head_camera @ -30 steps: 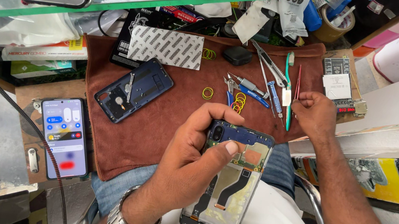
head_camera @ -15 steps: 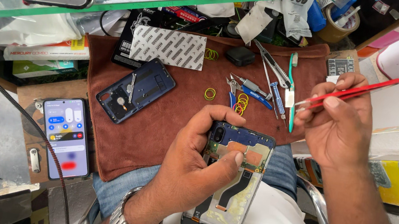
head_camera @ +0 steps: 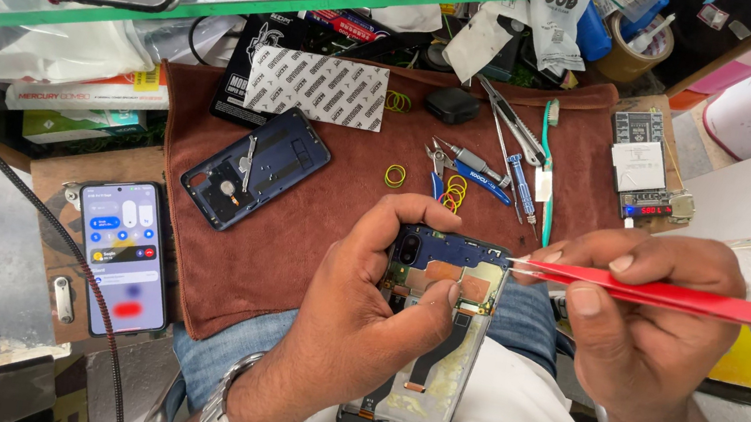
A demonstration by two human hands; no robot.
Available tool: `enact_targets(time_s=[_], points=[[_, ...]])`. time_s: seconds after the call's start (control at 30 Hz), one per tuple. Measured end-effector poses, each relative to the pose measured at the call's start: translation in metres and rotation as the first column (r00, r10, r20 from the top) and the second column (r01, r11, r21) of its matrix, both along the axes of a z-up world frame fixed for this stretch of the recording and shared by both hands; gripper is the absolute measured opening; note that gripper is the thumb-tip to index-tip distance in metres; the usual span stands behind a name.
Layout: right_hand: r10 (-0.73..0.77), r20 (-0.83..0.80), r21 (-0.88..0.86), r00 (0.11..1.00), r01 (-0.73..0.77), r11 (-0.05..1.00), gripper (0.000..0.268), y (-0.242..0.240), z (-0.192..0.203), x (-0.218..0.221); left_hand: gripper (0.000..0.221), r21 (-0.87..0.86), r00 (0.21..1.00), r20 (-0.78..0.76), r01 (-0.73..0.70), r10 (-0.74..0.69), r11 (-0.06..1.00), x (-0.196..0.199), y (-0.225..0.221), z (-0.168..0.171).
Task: The person disassembles a smartphone, removing the back cover and battery. They use a screwdriver to unscrew components and a red plastic tool to pry open the device. The person then handles the internal components and a separate screen assembly.
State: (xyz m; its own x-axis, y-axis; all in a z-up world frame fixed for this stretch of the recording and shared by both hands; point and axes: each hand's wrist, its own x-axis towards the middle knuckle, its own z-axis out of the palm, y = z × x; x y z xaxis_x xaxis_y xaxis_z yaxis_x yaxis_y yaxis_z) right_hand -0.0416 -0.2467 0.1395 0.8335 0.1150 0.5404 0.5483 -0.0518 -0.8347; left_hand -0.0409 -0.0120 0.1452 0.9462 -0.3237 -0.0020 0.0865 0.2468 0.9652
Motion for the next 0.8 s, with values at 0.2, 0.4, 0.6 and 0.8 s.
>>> enact_targets(time_s=[0.2, 0.4, 0.6, 0.8], points=[[-0.011, 0.074, -0.183, 0.997, 0.024, 0.983, 0.028, 0.004, 0.014, -0.002, 0.044, 0.091, 0.999, 0.037, -0.018, 0.015, 0.996, -0.001, 0.000, 0.006], [0.015, 0.203, -0.397, 0.979, 0.068, 0.915, 0.026, 0.010, 0.023, -0.003, 0.044, 0.121, 1.000, 0.016, -0.005, 0.003, 0.993, 0.000, 0.000, 0.009], [0.078, 0.268, -0.474, 0.960, 0.061, 0.879, 0.025, 0.006, 0.025, 0.002, 0.043, 0.150, 0.996, 0.083, -0.030, 0.018, 0.988, -0.001, 0.000, 0.005], [0.055, 0.152, -0.142, 0.987, -0.033, 0.989, 0.028, 0.000, 0.006, -0.001, 0.048, -0.267, 0.992, -0.110, 0.034, -0.066, 0.963, -0.006, -0.007, -0.006]])
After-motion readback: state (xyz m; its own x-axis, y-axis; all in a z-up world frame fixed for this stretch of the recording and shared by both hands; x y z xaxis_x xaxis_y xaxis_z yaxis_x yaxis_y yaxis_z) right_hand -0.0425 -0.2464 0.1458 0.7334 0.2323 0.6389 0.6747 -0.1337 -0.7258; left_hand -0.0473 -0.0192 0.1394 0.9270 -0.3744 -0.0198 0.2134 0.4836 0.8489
